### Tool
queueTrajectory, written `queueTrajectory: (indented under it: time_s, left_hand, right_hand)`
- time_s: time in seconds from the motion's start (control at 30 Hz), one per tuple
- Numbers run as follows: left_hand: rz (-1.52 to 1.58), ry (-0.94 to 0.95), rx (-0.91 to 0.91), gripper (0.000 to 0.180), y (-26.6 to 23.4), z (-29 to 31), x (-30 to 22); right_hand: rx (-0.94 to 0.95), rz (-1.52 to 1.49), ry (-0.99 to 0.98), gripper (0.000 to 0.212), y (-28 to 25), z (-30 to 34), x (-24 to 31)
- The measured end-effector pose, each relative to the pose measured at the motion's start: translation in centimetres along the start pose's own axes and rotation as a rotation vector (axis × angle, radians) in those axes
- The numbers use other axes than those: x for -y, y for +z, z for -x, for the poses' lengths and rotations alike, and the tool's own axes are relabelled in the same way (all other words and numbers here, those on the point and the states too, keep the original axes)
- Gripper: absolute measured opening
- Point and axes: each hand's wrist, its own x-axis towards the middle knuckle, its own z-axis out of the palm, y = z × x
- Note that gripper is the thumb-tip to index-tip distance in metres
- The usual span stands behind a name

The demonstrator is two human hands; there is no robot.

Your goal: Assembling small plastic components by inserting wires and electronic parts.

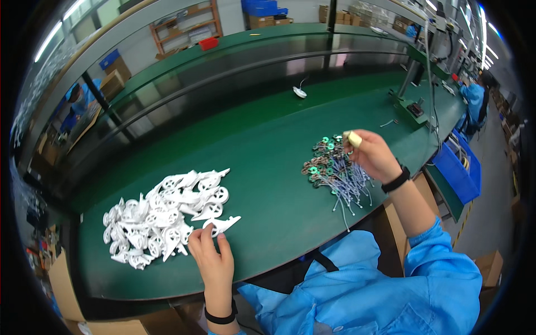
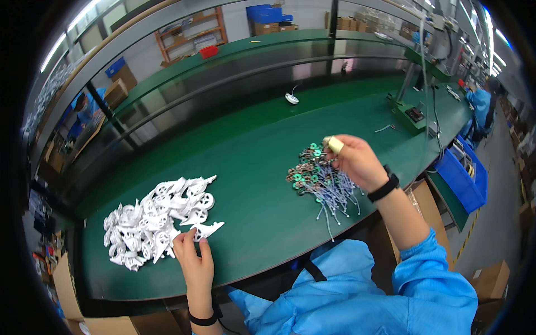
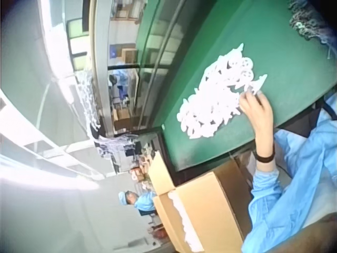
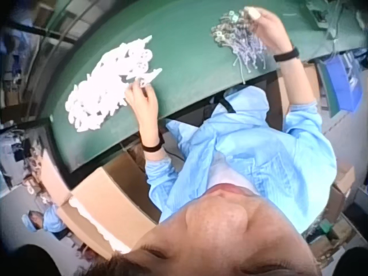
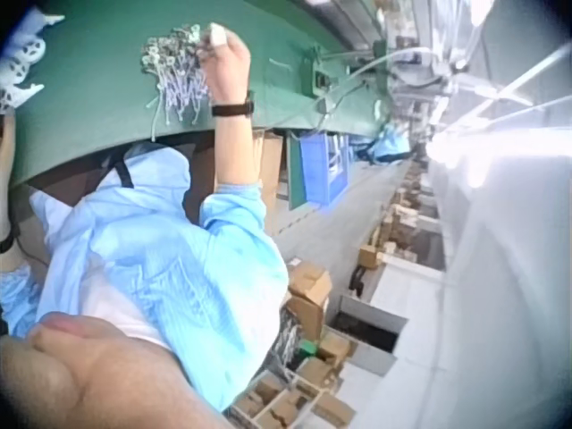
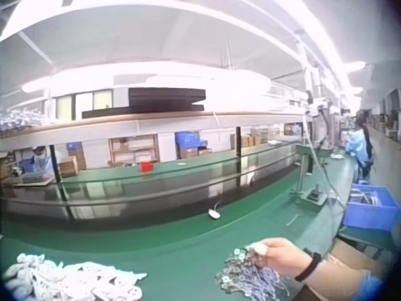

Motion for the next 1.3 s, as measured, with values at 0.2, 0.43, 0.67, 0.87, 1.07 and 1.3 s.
queueTrajectory:
  time_s: [0.2, 0.43, 0.67, 0.87, 1.07, 1.3]
  left_hand:
    - [-0.245, 0.052, -0.013, 0.038, 1.9, 0.7, 0.6]
    - [-0.23, 0.056, 0.027, 0.03, 2.1, 1.2, -1.1]
    - [-0.094, -0.06, 0.05, 0.036, 2.7, 2.0, -1.8]
    - [-0.302, -0.214, 0.067, 0.049, 1.8, 2.4, -2.7]
    - [-0.202, -0.186, 0.229, 0.051, 1.5, 1.4, -3.7]
    - [0.362, -0.167, 0.153, 0.058, 2.4, 3.5, -4.4]
  right_hand:
    - [0.165, -0.443, 0.085, 0.036, 2.7, 7.3, -0.1]
    - [0.2, -0.498, 0.038, 0.03, 1.9, 9.2, -0.8]
    - [-0.072, -0.164, -0.17, 0.018, -1.7, 9.9, -3.1]
    - [-0.351, 0.162, -0.171, 0.014, -7.0, 10.6, -3.4]
    - [-0.271, 0.862, -0.235, 0.024, -7.8, 3.9, -1.6]
    - [-0.134, 1.387, -0.333, 0.028, -6.5, -1.1, -1.7]
